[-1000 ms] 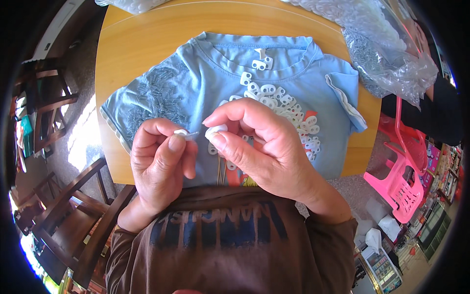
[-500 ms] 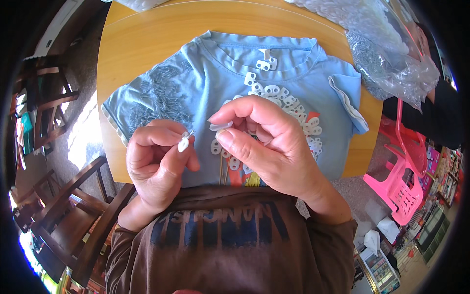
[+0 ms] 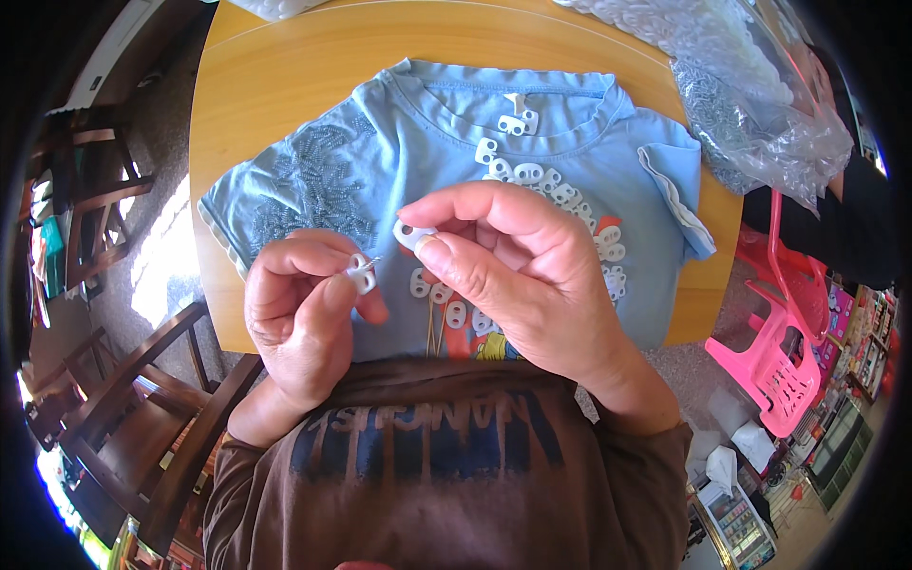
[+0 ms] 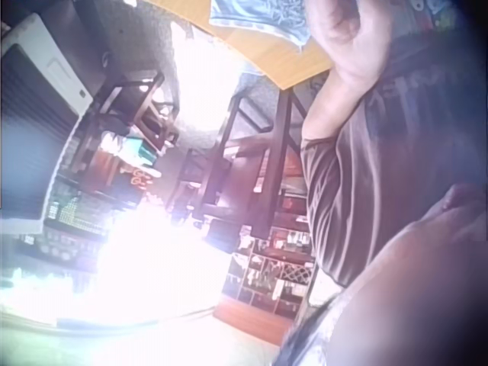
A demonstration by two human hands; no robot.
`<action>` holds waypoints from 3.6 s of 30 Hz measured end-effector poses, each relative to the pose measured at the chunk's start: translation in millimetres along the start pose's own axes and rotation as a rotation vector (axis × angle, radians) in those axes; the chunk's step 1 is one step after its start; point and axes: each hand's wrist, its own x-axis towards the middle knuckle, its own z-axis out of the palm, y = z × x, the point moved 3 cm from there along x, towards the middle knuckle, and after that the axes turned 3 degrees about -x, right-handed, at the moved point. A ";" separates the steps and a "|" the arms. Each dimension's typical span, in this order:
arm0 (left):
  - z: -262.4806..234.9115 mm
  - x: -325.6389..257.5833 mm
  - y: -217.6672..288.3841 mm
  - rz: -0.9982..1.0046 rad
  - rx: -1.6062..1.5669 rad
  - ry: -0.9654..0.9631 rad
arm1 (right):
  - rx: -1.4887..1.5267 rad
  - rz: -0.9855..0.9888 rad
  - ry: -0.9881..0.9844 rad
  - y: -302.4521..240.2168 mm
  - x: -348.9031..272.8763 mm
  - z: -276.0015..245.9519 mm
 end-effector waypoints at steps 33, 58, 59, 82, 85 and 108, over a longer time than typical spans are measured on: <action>6.4 -1.8 -2.4 -0.218 -0.115 0.205 | -0.097 0.056 -0.004 -1.8 0.2 6.5; 6.7 -2.5 -8.4 -0.255 -0.086 0.187 | -0.686 -0.359 -0.063 -9.9 8.7 10.1; 6.3 -2.7 -8.7 -0.241 -0.077 0.183 | -0.685 -0.359 -0.064 -11.7 7.6 10.4; 10.2 -4.3 -8.0 -0.185 -0.250 0.144 | -0.758 -0.423 -0.090 -9.5 -2.0 21.6; 10.6 -4.2 -8.2 -0.184 -0.277 0.083 | -0.778 -0.462 -0.084 -8.2 -1.3 20.8; 10.1 -7.7 -6.5 -0.087 -0.082 -0.079 | -0.468 -0.449 -0.071 9.2 -6.1 19.2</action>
